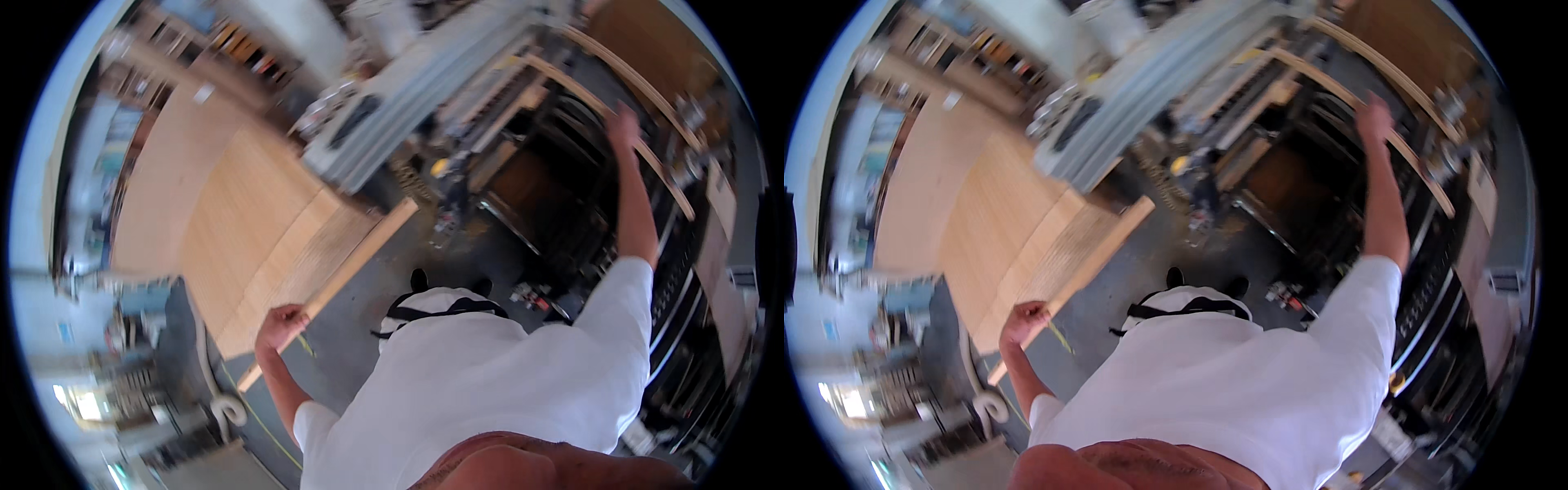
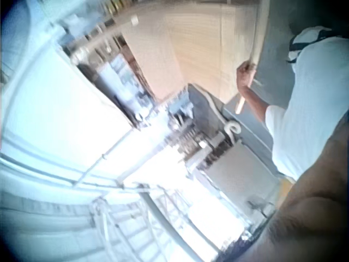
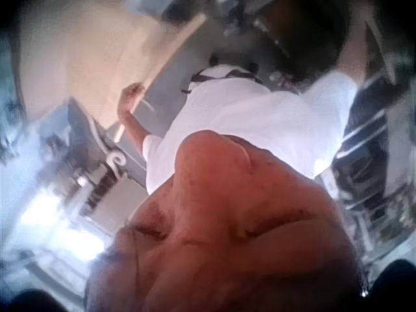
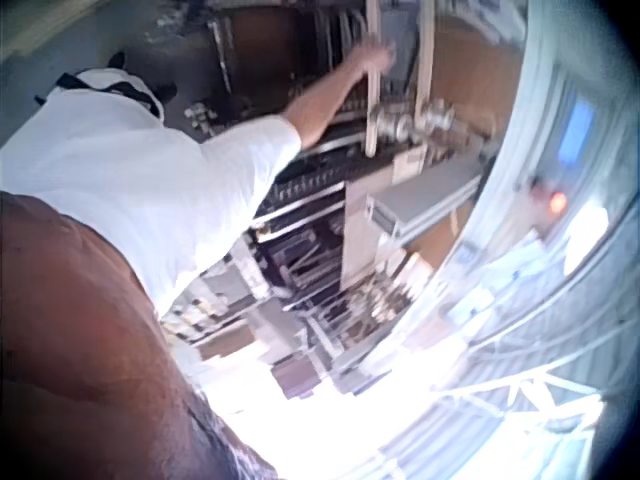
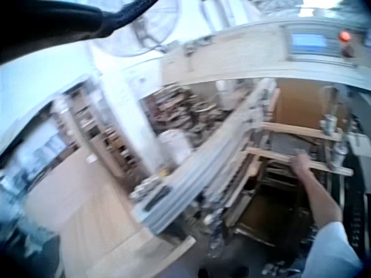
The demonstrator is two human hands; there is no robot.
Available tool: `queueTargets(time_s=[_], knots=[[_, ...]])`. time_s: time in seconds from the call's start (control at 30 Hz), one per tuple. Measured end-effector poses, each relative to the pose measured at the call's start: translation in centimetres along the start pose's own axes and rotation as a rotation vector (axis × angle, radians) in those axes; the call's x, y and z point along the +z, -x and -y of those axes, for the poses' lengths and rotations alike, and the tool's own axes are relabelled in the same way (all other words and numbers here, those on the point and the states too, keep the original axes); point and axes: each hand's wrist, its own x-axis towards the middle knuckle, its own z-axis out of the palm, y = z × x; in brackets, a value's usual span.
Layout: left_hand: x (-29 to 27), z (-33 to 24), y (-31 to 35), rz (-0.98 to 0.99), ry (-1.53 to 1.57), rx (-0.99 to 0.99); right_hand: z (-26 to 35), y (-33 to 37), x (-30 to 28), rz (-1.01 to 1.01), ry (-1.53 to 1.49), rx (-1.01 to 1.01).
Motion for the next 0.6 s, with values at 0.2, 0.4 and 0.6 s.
queueTargets(time_s=[0.2,0.4,0.6], knots=[[-10.1,6.5,3.6,-0.299,0.365,0.034,14.5,7.6,-5.7,0.036,-0.607,0.016],[-22.2,13.6,-5.7,-0.749,0.459,0.128,28.2,21.0,-8.0,0.241,-0.821,-0.04],[-32.3,20.7,-17.9,-1.006,0.175,-0.123,35.2,35.2,-7.0,0.536,-0.922,0.059]])
